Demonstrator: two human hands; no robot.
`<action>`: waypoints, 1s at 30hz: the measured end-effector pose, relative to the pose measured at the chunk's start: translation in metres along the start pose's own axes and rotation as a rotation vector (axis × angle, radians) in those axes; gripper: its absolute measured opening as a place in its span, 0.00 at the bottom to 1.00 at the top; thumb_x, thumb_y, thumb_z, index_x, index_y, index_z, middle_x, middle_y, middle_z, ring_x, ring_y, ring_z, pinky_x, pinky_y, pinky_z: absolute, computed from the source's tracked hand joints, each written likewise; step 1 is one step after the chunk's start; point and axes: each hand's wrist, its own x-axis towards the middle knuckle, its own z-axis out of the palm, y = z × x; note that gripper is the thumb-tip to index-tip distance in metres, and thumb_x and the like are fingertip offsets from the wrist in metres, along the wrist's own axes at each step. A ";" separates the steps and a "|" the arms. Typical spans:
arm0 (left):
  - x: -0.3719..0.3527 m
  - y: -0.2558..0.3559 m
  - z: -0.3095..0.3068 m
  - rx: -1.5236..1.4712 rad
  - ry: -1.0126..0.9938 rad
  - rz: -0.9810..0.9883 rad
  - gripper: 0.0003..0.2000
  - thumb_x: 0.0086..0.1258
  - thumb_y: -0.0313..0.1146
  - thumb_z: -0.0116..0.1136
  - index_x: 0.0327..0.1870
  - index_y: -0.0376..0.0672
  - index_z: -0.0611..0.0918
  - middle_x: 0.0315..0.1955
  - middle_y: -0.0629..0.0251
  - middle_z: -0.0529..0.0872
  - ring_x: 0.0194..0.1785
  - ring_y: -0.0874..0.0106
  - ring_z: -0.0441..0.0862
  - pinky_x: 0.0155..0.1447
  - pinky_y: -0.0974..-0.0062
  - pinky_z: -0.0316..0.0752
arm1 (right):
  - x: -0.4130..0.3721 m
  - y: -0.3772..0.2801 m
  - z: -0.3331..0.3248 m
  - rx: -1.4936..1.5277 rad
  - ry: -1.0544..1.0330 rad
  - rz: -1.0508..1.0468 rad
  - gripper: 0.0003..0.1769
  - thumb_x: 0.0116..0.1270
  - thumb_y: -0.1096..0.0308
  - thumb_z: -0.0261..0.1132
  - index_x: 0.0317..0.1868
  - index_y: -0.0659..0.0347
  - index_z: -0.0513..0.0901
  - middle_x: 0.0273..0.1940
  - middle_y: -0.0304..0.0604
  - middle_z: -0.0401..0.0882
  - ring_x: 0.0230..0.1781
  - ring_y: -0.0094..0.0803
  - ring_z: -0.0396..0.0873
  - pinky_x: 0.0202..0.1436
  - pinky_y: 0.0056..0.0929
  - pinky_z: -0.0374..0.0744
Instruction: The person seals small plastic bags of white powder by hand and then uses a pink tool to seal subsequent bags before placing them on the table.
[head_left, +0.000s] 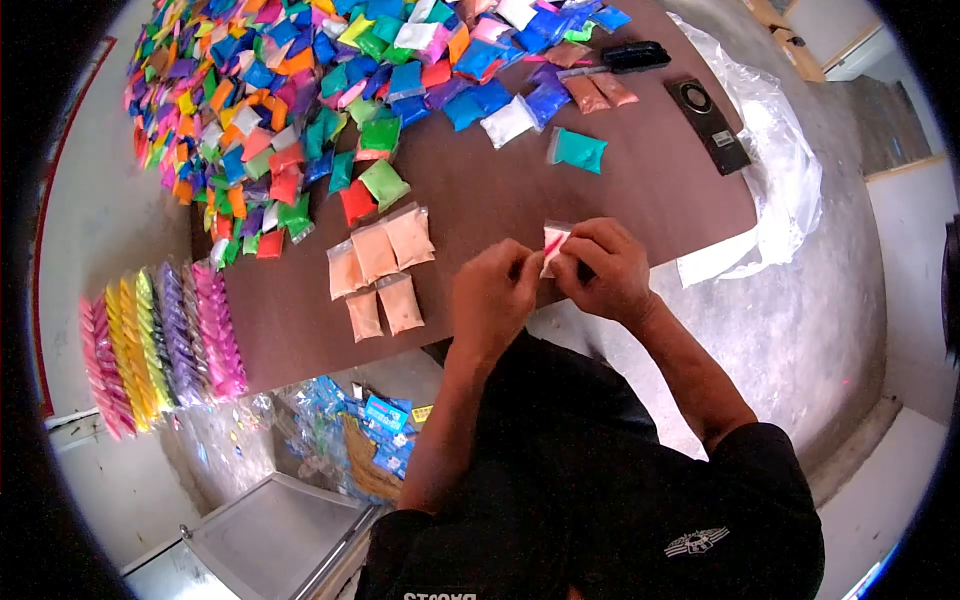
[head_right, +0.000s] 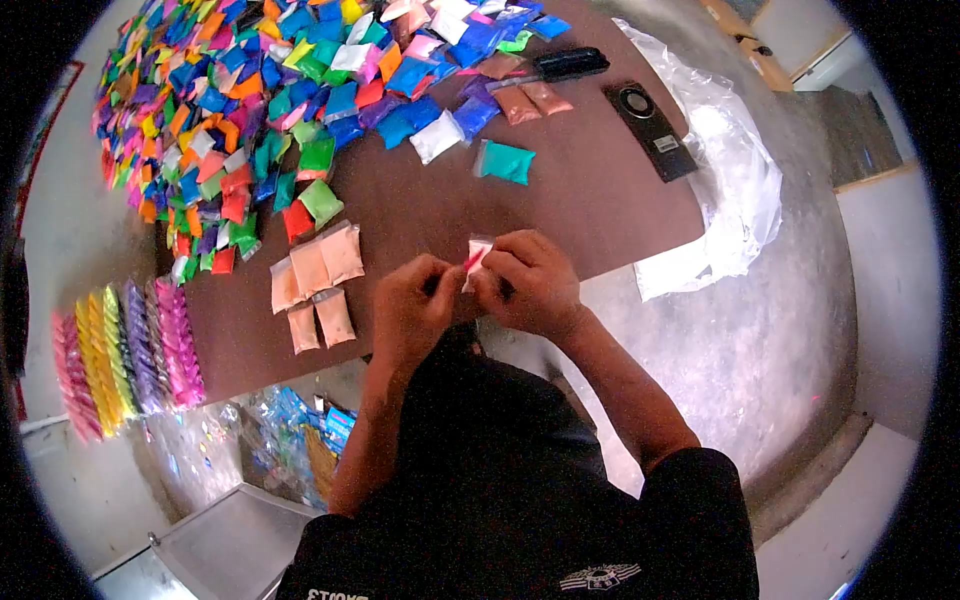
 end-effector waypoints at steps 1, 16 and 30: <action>-0.002 -0.001 0.001 -0.001 0.002 -0.003 0.09 0.71 0.35 0.67 0.34 0.38 0.85 0.29 0.53 0.87 0.34 0.52 0.87 0.39 0.58 0.78 | -0.001 0.001 0.001 -0.019 0.006 -0.001 0.10 0.58 0.69 0.76 0.38 0.59 0.85 0.41 0.45 0.84 0.40 0.42 0.85 0.44 0.39 0.85; -0.003 -0.007 -0.002 0.034 0.060 -0.037 0.09 0.72 0.33 0.67 0.34 0.37 0.86 0.28 0.52 0.88 0.31 0.57 0.87 0.36 0.63 0.78 | 0.003 -0.005 0.001 -0.091 0.012 0.036 0.09 0.61 0.68 0.75 0.40 0.59 0.87 0.40 0.44 0.84 0.40 0.41 0.85 0.40 0.38 0.85; 0.002 -0.028 0.003 0.122 0.138 -0.042 0.09 0.74 0.33 0.68 0.38 0.35 0.87 0.28 0.55 0.90 0.30 0.68 0.88 0.37 0.69 0.80 | 0.002 -0.006 0.003 -0.087 0.052 0.080 0.07 0.59 0.71 0.77 0.36 0.60 0.87 0.37 0.46 0.84 0.34 0.42 0.85 0.38 0.35 0.85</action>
